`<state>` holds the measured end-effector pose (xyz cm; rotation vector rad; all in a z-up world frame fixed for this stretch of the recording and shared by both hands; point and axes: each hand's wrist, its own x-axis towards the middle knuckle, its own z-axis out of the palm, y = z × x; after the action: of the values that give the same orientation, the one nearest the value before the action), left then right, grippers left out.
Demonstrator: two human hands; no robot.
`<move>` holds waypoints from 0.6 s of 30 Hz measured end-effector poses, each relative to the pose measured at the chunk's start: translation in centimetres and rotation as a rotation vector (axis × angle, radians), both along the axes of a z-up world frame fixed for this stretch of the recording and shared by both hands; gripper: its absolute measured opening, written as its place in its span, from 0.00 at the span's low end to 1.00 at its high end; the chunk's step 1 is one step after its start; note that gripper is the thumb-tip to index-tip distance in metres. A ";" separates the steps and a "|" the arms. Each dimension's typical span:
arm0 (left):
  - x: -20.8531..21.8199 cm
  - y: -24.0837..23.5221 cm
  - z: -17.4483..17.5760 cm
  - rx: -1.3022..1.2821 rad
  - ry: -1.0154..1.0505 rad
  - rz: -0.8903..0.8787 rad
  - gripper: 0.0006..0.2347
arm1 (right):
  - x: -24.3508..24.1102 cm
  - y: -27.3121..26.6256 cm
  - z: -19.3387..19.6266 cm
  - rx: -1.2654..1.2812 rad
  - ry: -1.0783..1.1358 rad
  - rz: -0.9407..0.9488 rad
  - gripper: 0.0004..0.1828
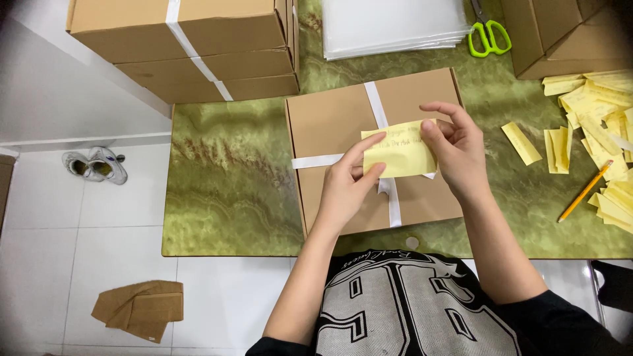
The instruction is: The person places a plastic-wrapped item into a cardboard box, closes it, and stacks it. They then tie a white ribbon around a box and attach a yellow tag. Later, they open a box, remove a yellow shirt, and hang it on a green hanger among other clothes.
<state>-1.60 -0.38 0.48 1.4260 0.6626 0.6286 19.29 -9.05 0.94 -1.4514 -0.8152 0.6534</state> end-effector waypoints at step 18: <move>-0.5 1.3 1.2 0.200 0.255 0.160 0.09 | -1.6 0.0 3.4 -0.182 -0.118 0.188 0.16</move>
<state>-2.12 0.95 1.73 1.6675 0.9432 0.6576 17.69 -9.04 4.32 -1.6015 -1.0135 0.8066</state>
